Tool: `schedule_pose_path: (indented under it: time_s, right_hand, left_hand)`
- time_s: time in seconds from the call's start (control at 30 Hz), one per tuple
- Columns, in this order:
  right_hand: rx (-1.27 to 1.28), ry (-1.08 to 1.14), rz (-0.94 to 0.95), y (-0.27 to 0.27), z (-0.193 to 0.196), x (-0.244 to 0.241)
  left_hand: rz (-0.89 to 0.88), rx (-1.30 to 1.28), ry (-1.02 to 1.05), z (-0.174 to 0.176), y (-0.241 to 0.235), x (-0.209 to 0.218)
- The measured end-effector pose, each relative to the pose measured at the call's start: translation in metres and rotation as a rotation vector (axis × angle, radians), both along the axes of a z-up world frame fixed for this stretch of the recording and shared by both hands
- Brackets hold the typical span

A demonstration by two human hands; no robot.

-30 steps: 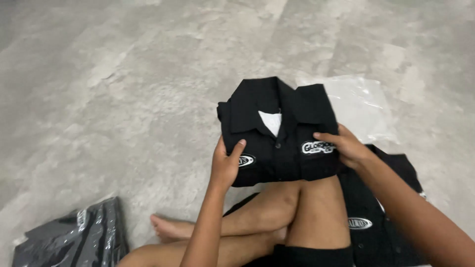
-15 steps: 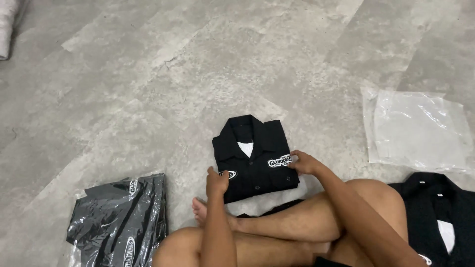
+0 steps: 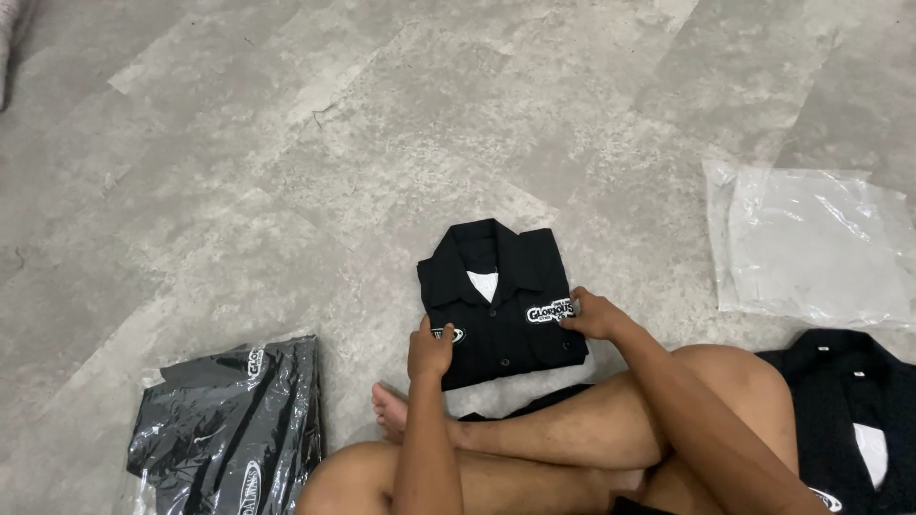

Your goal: Folding a black shirt and placing it inside a clear plastic bag for packaging.

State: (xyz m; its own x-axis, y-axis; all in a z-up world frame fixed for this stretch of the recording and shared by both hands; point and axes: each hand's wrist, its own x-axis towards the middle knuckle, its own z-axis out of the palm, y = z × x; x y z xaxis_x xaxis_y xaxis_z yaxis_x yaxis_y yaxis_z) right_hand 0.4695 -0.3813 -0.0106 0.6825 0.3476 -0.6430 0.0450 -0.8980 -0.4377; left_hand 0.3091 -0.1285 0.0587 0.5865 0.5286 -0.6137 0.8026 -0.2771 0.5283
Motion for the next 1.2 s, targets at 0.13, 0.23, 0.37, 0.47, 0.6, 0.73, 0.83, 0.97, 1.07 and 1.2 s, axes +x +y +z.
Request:
schedule_pose_path:
  time_s: [0.13, 0.23, 0.37, 0.47, 0.6, 0.73, 0.83, 0.97, 1.07, 1.2]
  right_hand:
    - [-0.032, -0.016, 0.019, -0.003, -0.010, -0.001]
    - [0.012, -0.020, -0.020, -0.006, -0.014, -0.004]
    - [0.049, -0.010, -0.040, -0.006, -0.009, -0.009]
    - [0.046, -0.028, -0.034, -0.005, -0.007, -0.012]
    - [0.027, -0.034, -0.029, -0.005, 0.001, -0.018]
    - [0.033, -0.034, -0.036, -0.004, 0.011, -0.022]
    - [0.034, -0.018, -0.049, -0.003, 0.016, -0.024]
    - [0.037, -0.026, -0.038, -0.007, 0.003, -0.022]
    - [0.037, -0.021, -0.041, -0.007, 0.010, -0.025]
    - [0.042, -0.026, -0.051, -0.004, 0.018, -0.028]
  left_hand:
    - [-0.037, 0.011, 0.008, 0.011, -0.005, -0.002]
    - [-0.038, 0.009, -0.010, 0.011, -0.008, -0.004]
    - [-0.030, 0.038, -0.034, -0.001, -0.009, -0.007]
    - [-0.019, 0.050, -0.035, -0.003, -0.010, -0.011]
    - [0.001, 0.052, -0.034, -0.004, -0.014, -0.015]
    - [0.009, 0.054, -0.050, -0.019, -0.013, -0.016]
    - [0.000, 0.045, -0.052, -0.016, -0.015, -0.017]
    - [0.012, 0.052, -0.054, -0.018, -0.014, -0.018]
    - [0.012, 0.056, -0.057, -0.023, -0.014, -0.019]
    - [0.021, 0.063, -0.058, -0.030, -0.012, -0.019]
